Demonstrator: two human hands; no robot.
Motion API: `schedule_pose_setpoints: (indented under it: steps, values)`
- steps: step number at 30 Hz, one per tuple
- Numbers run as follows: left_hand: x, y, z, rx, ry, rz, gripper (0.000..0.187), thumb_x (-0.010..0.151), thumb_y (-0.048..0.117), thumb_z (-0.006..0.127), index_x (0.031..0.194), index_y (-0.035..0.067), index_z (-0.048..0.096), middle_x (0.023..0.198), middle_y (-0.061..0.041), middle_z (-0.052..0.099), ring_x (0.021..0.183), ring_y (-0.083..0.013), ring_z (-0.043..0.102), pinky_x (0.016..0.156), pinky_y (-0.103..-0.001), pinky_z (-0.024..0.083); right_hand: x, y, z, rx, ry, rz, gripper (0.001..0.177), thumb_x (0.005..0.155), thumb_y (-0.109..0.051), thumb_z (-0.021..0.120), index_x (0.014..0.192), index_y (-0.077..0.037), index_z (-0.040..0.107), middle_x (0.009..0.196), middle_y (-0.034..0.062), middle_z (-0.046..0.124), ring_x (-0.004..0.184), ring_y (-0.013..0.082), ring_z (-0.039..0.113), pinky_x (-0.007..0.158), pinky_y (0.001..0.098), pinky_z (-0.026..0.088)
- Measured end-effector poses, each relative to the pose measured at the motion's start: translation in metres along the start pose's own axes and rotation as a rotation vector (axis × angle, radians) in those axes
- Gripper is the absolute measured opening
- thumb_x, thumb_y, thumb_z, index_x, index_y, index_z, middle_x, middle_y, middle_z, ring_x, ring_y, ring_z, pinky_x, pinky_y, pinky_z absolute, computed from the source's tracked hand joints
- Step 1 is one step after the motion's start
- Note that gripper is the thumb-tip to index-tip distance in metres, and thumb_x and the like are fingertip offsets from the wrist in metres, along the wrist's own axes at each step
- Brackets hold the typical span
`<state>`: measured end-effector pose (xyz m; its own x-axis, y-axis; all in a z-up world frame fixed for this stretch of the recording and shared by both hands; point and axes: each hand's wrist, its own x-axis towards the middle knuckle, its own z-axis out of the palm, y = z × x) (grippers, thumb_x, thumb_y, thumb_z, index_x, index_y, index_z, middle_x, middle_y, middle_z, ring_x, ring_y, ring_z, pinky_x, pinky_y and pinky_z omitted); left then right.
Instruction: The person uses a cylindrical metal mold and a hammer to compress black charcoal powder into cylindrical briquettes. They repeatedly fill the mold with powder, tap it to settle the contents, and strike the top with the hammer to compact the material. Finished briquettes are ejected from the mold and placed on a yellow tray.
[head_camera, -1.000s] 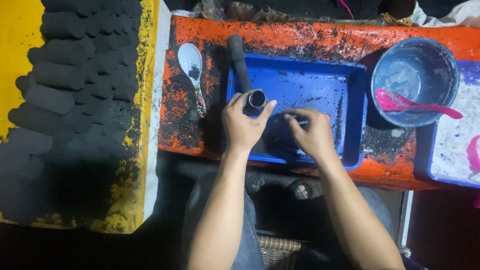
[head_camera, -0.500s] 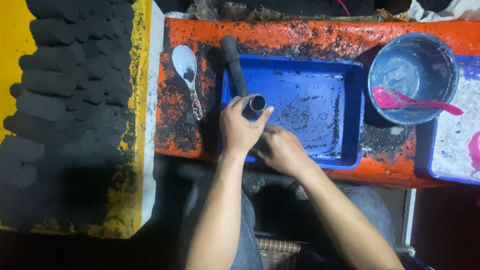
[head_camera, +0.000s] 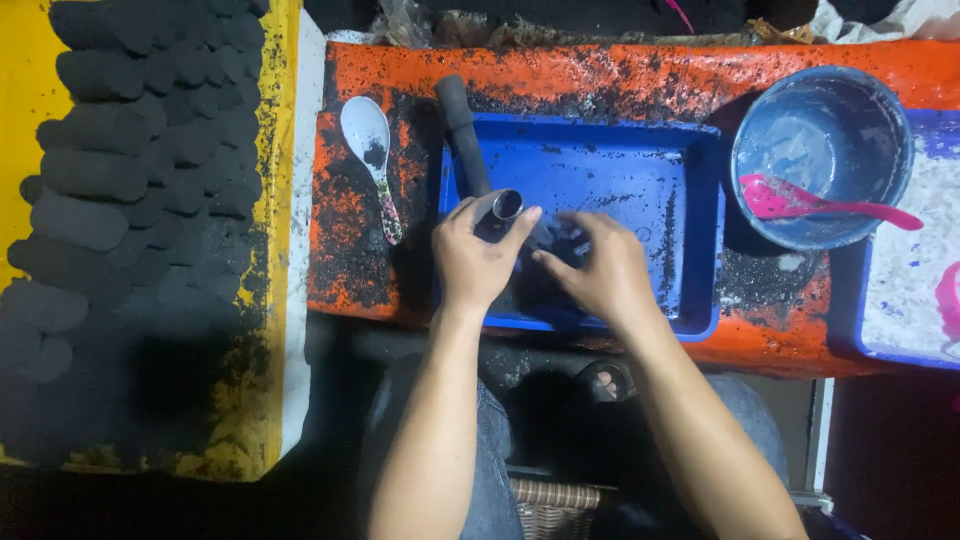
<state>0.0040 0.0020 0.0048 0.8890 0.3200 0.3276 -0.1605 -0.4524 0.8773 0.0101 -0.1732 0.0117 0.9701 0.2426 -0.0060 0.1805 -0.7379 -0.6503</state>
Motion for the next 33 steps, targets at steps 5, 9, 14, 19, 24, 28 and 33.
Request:
schedule_pose_setpoints:
  steps: [5, 9, 14, 19, 24, 28, 33]
  values:
    - [0.002, 0.004, -0.001, -0.109, -0.001, -0.096, 0.032, 0.079, 0.038, 0.091, 0.09, 0.011, 0.08, 0.072, -0.01, 0.073, 0.07, -0.0278, 0.076, 0.064, -0.036, 0.06, 0.002, -0.01, -0.002, 0.111, 0.061, -0.058, 0.053, 0.077, -0.024, 0.089, 0.125, -0.007, 0.073, 0.113, 0.0219, 0.072, 0.107, 0.0454, 0.07, 0.089, 0.0522, 0.057]
    - [0.002, 0.01, -0.003, -0.13, -0.043, -0.026, 0.034, 0.075, 0.032, 0.094, 0.096, 0.01, 0.079, 0.078, -0.012, 0.074, 0.078, -0.0311, 0.077, 0.068, -0.038, 0.06, -0.002, 0.013, 0.032, 0.048, 0.135, -0.151, 0.056, 0.074, -0.025, 0.092, 0.123, -0.008, 0.073, 0.114, 0.0225, 0.071, 0.108, 0.0455, 0.068, 0.089, 0.055, 0.057]
    - [-0.006, -0.005, 0.005, -0.104, -0.143, 0.027, 0.038, 0.069, 0.026, 0.097, 0.101, 0.013, 0.081, 0.085, -0.007, 0.072, 0.084, -0.0294, 0.076, 0.073, -0.036, 0.061, 0.0, 0.022, 0.055, 0.177, 0.238, -0.171, 0.033, 0.084, -0.016, 0.082, 0.115, -0.007, 0.076, 0.101, 0.0186, 0.073, 0.091, 0.0431, 0.073, 0.074, 0.0496, 0.06]
    - [-0.007, -0.004, 0.001, -0.025, -0.221, 0.019, 0.041, 0.069, 0.023, 0.096, 0.105, 0.011, 0.08, 0.092, -0.009, 0.07, 0.091, -0.0335, 0.075, 0.08, -0.04, 0.062, 0.002, 0.023, 0.053, 0.107, 0.198, -0.175, 0.035, 0.083, -0.016, 0.082, 0.116, -0.008, 0.076, 0.099, 0.0167, 0.073, 0.089, 0.0419, 0.073, 0.072, 0.0502, 0.061]
    - [0.001, 0.004, -0.006, 0.031, -0.32, -0.033, 0.035, 0.08, 0.022, 0.092, 0.112, 0.011, 0.08, 0.099, -0.011, 0.075, 0.094, -0.0324, 0.077, 0.082, -0.037, 0.062, 0.001, 0.022, 0.032, -0.284, -0.057, 0.091, 0.024, 0.077, -0.03, 0.08, 0.093, -0.012, 0.081, 0.08, 0.0112, 0.073, 0.079, 0.0365, 0.075, 0.067, 0.0478, 0.062]
    - [0.001, 0.003, -0.009, 0.035, -0.362, -0.033, 0.037, 0.079, 0.021, 0.091, 0.113, 0.012, 0.08, 0.1, -0.01, 0.077, 0.098, -0.0321, 0.076, 0.083, -0.038, 0.061, -0.014, -0.015, 0.034, -0.137, -0.286, 0.004, 0.024, 0.076, -0.022, 0.08, 0.094, -0.005, 0.081, 0.083, 0.0182, 0.077, 0.085, 0.0409, 0.076, 0.073, 0.0522, 0.062]
    - [0.002, -0.003, -0.011, -0.007, -0.381, -0.007, 0.042, 0.078, 0.015, 0.089, 0.118, 0.015, 0.078, 0.106, -0.01, 0.078, 0.106, -0.0328, 0.074, 0.091, -0.043, 0.06, -0.021, -0.026, 0.062, -0.159, -0.334, -0.234, 0.026, 0.075, -0.02, 0.08, 0.094, -0.003, 0.079, 0.091, 0.0197, 0.076, 0.092, 0.0423, 0.075, 0.077, 0.052, 0.061]
